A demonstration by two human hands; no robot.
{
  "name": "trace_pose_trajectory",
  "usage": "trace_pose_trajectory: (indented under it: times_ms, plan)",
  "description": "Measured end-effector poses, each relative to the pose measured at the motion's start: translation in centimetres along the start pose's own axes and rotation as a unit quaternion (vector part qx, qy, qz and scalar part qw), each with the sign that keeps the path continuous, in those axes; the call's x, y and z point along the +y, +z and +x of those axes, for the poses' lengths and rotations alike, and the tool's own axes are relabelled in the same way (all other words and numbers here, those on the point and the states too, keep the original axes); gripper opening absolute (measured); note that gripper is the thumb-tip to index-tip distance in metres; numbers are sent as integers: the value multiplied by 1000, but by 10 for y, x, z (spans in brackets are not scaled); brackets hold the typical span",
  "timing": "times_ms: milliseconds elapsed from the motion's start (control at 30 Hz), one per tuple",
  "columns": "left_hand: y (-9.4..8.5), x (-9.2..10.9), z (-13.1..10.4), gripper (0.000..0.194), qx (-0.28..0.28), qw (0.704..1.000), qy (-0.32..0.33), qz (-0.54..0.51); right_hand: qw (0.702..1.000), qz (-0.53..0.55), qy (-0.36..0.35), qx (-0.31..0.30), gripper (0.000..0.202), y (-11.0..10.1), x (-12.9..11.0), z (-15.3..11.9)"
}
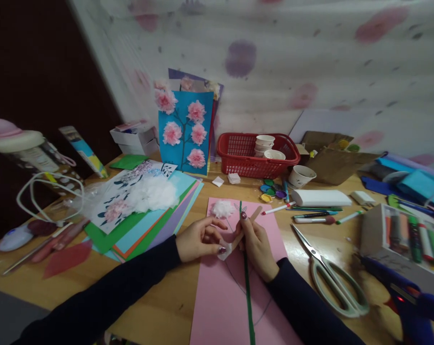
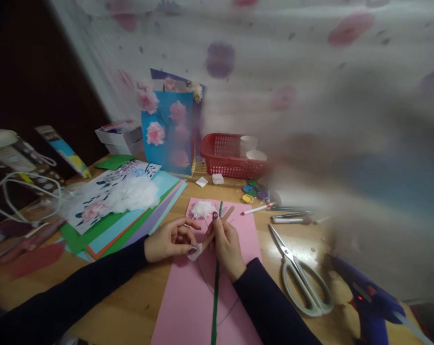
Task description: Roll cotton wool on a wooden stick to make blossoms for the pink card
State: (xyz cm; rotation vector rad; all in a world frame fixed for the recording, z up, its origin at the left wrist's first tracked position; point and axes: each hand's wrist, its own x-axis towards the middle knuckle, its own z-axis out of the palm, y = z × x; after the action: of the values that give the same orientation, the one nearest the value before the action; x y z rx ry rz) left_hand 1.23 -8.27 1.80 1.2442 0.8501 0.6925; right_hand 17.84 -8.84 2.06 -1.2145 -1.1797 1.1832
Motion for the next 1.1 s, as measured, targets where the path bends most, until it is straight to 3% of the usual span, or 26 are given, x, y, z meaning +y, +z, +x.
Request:
trace_pose_trajectory:
  times_ms: [467,933,1100]
  plan:
    - [4,0,-1,44,40,997,-12,65,999,-15,4,-38,52,1,1,-3]
    - [5,1,-3,46,-18,999,-32,-6,999,-4,2,-50,52,3,-1,-2]
    - [7,2,-5,47,-62,992,-40,-97,999,-7,3,-35,51,2,0,-2]
